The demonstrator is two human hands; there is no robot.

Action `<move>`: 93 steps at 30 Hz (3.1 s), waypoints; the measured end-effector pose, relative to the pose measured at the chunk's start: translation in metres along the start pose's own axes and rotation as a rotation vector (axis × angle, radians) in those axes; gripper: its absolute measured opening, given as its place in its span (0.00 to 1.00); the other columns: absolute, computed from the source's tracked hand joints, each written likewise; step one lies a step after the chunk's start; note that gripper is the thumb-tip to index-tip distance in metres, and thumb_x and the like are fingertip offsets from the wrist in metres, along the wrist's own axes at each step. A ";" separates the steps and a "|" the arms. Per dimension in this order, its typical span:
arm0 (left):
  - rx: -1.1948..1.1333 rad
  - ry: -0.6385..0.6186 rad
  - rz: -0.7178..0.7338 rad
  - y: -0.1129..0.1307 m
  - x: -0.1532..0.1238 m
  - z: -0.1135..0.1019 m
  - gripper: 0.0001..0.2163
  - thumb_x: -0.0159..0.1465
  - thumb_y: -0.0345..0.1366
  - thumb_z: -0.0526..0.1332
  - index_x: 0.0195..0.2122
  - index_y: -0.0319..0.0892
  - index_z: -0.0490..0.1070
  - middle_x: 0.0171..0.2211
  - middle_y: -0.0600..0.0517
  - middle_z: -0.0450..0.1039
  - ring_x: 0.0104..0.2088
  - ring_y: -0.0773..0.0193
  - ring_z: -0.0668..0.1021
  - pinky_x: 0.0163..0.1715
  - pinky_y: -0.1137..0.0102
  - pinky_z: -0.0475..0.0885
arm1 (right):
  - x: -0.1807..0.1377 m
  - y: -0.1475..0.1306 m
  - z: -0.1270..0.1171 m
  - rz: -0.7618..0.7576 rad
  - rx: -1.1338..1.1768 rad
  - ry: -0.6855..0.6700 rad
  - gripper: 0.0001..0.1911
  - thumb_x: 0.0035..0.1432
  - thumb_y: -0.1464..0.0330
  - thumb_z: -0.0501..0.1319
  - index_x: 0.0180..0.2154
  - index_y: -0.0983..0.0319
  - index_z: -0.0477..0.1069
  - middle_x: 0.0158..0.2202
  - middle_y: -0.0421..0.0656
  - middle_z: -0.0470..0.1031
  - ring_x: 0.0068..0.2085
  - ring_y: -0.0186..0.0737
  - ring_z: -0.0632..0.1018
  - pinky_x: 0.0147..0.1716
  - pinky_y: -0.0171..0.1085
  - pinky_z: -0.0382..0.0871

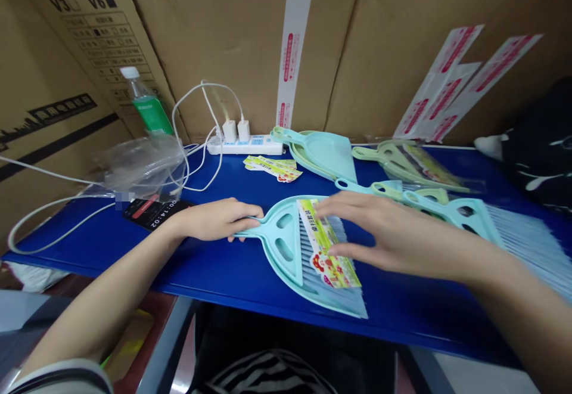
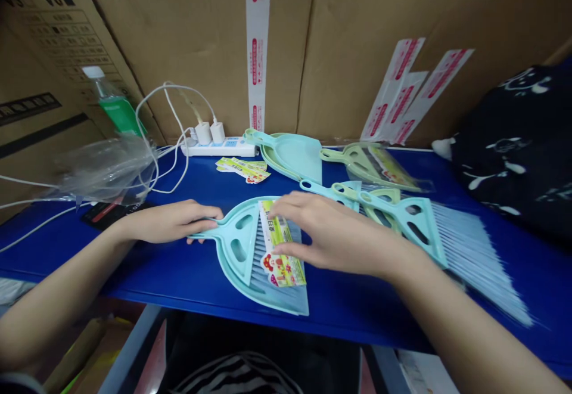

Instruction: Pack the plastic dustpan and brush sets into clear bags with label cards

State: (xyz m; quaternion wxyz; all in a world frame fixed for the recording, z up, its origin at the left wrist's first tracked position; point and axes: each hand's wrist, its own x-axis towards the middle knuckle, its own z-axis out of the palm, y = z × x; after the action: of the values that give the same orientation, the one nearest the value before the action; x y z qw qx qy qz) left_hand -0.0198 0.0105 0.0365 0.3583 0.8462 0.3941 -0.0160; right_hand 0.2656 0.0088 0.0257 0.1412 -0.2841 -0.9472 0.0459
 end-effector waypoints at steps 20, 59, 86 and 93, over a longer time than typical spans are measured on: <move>0.000 0.022 0.021 0.000 0.000 0.001 0.12 0.68 0.41 0.48 0.29 0.42 0.60 0.23 0.58 0.67 0.21 0.71 0.71 0.26 0.76 0.64 | -0.005 0.001 0.027 0.100 -0.095 -0.199 0.45 0.56 0.43 0.52 0.61 0.71 0.61 0.65 0.61 0.54 0.64 0.63 0.58 0.57 0.56 0.62; 0.570 0.525 -0.154 -0.002 0.004 0.008 0.12 0.68 0.37 0.49 0.36 0.41 0.71 0.35 0.49 0.75 0.38 0.59 0.75 0.36 0.68 0.67 | 0.022 0.040 0.030 0.242 -0.030 0.069 0.17 0.61 0.69 0.46 0.33 0.59 0.73 0.34 0.46 0.78 0.36 0.45 0.79 0.32 0.41 0.71; 0.760 0.738 -1.178 -0.037 -0.040 -0.058 0.18 0.61 0.25 0.51 0.48 0.39 0.75 0.45 0.37 0.76 0.48 0.45 0.77 0.43 0.61 0.72 | 0.021 0.039 0.031 0.214 -0.099 0.073 0.17 0.61 0.69 0.45 0.35 0.58 0.73 0.34 0.45 0.79 0.35 0.46 0.80 0.30 0.41 0.72; 0.762 0.810 -1.071 -0.033 -0.040 -0.054 0.19 0.58 0.25 0.54 0.47 0.43 0.76 0.45 0.43 0.77 0.48 0.47 0.77 0.44 0.59 0.73 | 0.021 0.040 0.030 0.200 -0.094 0.081 0.17 0.61 0.69 0.45 0.34 0.58 0.73 0.34 0.44 0.79 0.34 0.44 0.79 0.30 0.40 0.71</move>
State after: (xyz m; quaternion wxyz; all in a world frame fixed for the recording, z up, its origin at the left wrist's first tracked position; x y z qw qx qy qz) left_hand -0.0836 0.0322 0.0694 -0.1868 0.5447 0.8175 -0.0109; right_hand 0.2610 0.0533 -0.0045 0.1606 -0.3853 -0.9087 0.0039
